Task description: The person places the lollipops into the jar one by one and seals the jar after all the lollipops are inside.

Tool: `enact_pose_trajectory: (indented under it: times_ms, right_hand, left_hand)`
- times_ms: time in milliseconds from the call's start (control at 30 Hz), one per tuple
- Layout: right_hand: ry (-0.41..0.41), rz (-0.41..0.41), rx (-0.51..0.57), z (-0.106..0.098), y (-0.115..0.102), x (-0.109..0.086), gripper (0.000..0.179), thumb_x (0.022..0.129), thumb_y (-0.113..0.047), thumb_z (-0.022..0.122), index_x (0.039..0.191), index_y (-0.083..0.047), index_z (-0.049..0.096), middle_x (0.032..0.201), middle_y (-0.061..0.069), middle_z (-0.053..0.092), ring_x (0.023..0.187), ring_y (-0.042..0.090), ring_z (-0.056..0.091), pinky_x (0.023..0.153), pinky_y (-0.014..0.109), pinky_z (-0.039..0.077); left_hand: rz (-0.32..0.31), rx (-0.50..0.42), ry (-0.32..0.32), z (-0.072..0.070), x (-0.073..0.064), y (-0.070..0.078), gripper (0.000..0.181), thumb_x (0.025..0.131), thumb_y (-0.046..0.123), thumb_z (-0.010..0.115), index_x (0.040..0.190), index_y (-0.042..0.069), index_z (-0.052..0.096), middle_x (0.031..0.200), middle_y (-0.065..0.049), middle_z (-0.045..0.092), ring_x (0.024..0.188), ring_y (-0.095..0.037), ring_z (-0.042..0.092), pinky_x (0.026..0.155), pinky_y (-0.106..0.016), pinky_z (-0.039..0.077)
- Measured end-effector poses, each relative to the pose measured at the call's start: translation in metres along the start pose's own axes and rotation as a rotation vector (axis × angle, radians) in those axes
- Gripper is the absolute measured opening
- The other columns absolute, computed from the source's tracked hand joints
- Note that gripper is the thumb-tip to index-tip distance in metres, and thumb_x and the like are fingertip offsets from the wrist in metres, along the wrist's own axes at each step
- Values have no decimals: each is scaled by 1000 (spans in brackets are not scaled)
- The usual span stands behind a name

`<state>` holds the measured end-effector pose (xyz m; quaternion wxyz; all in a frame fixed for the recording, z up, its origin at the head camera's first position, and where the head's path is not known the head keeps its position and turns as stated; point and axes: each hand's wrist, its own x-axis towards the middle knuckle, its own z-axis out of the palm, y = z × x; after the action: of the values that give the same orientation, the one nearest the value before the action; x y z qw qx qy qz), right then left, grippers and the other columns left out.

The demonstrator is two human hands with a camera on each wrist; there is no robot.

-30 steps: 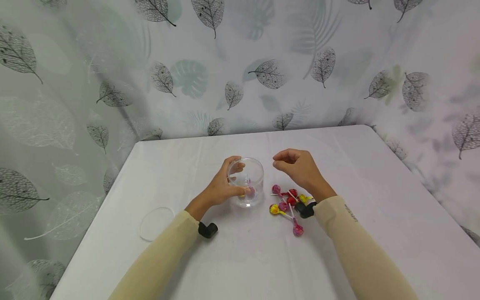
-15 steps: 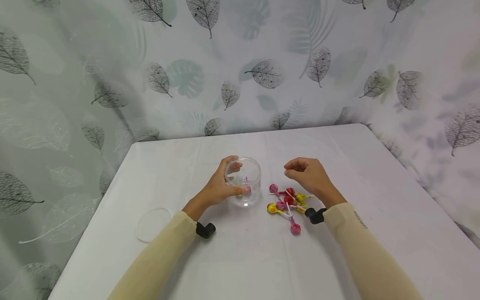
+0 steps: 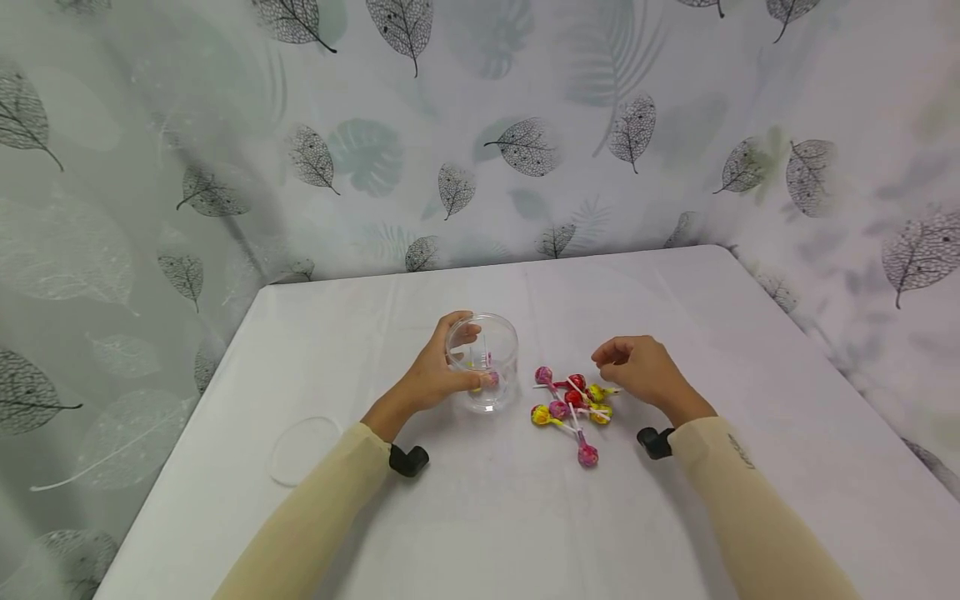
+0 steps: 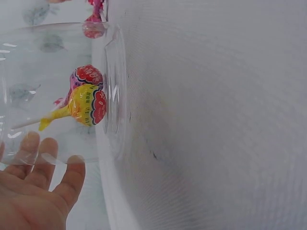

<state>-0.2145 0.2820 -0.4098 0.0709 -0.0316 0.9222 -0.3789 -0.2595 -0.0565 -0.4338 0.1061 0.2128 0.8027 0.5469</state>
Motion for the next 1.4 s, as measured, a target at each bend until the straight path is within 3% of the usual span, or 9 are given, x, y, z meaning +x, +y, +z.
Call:
enact_pose_trajectory:
  times_ms: [433,733,1033,1200,1400]
  right_hand:
    - [-126,69,-92,2,15,3,22,88,-12,73,109,-5,77,109,11,74,98,29,60,77,35,50]
    - [-143,76,-143,3,20,4,23,89,-22,79,106,-6,78,105,10,72,96,30,59,76,38,52]
    - [-154,61,-152,5,23,1,19,89,-19,79,102,-5,79,99,5,75,89,25,59,73,35,49]
    - [-167,72,-150,8,25,-1,16,89,-17,77,101,-6,79,94,3,73,85,23,56,69,34,47]
    - [-145,30,-167,5,26,-2,16,88,-19,78,99,-7,79,92,1,74,82,22,56,67,34,46]
  left_hand:
    - [10,12,10,-2,0,0,103,82,26,91,161,25,25,158,-4,47,149,-22,40,118,-58,36]
    - [-6,10,14,-1,0,0,103,82,27,91,160,28,25,157,1,47,149,-20,40,116,-56,39]
    - [-5,-3,11,-1,-1,0,100,81,27,91,158,32,28,158,-2,48,148,-20,42,115,-54,41]
    - [-7,1,7,0,-3,-2,102,81,28,92,159,29,27,157,-2,48,147,-20,42,114,-54,43]
    - [13,-1,5,0,-2,-1,102,81,28,92,159,26,27,158,-3,48,148,-21,42,112,-55,44]
